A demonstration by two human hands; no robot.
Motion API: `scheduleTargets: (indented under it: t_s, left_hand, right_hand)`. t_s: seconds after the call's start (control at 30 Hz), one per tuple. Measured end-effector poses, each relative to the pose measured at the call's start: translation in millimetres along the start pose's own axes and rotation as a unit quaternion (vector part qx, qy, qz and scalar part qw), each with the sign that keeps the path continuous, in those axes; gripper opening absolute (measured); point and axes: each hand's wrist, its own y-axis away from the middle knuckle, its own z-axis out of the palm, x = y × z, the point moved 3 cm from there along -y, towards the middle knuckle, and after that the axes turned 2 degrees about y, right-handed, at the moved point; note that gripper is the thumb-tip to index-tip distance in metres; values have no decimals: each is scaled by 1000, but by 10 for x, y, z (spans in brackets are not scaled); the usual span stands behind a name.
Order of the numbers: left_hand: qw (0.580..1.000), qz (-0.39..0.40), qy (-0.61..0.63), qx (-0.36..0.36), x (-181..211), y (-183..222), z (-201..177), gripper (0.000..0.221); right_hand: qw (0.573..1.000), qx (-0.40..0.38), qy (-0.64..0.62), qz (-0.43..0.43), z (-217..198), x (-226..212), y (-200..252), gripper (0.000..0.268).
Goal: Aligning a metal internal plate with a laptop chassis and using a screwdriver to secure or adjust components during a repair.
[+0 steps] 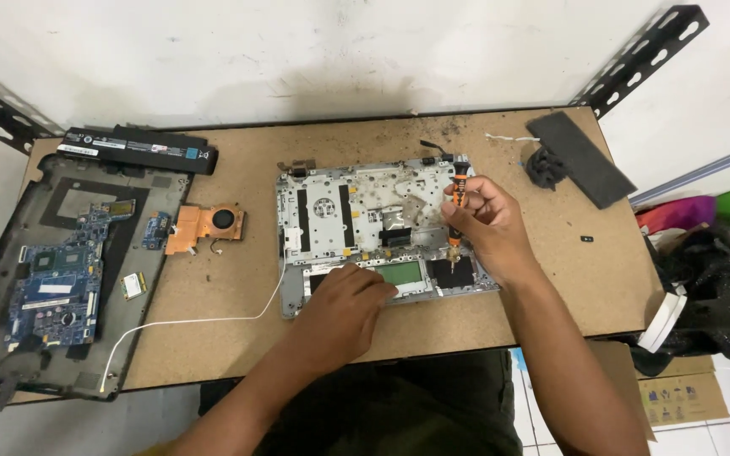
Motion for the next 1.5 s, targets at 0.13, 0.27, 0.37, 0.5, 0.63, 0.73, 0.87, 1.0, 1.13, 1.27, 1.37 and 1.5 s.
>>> scheduleTargets:
  t_s: [0.13, 0.27, 0.37, 0.5, 0.63, 0.73, 0.87, 1.0, 1.13, 1.27, 1.37, 1.5]
  left_hand:
    - [1000, -7, 26, 2, 24, -10, -23, 20]
    - [1000, 9, 16, 17, 34, -10, -20, 17]
    - [999, 17, 38, 29, 37, 11, -30, 15]
    - [998, 24, 45, 36, 7, 6, 67, 20]
    - [999, 14, 39, 24, 8, -28, 101, 20]
    - [999, 16, 28, 36, -15, -27, 100, 18]
    - [999, 13, 13, 34, -17, -11, 100, 21]
    - [999, 23, -8, 36, -36, 17, 141, 21]
    - [999, 18, -17, 26, -30, 23, 138, 15]
    - [998, 40, -34, 27, -32, 45, 143, 21]
    - [998, 49, -36, 21, -27, 47, 143, 21]
    - [998, 57, -29, 30, -23, 49, 131, 19]
  right_hand:
    - [1000, -1, 4, -3, 80, -135, 19, 25]
    - [1000, -1, 4, -4, 37, -76, 16, 25]
    - [1000, -16, 14, 18, 127, -284, 43, 20]
    - [998, -29, 36, 41, 167, -364, 70, 16]
    - [998, -34, 45, 23, 158, -340, 65, 13]
    - [998, -20, 30, 49, 145, -332, 65, 18]
    - [998, -36, 44, 32, 172, -358, 68, 17]
    - [998, -25, 45, 31, 159, -327, 66, 18]
    - [997, -25, 58, 43, 176, -375, 75, 16]
    - [997, -32, 62, 31, 166, -348, 71, 16]
    - [997, -28, 60, 35, 166, -357, 76, 17]
    - [997, -43, 53, 22, 158, -340, 63, 17]
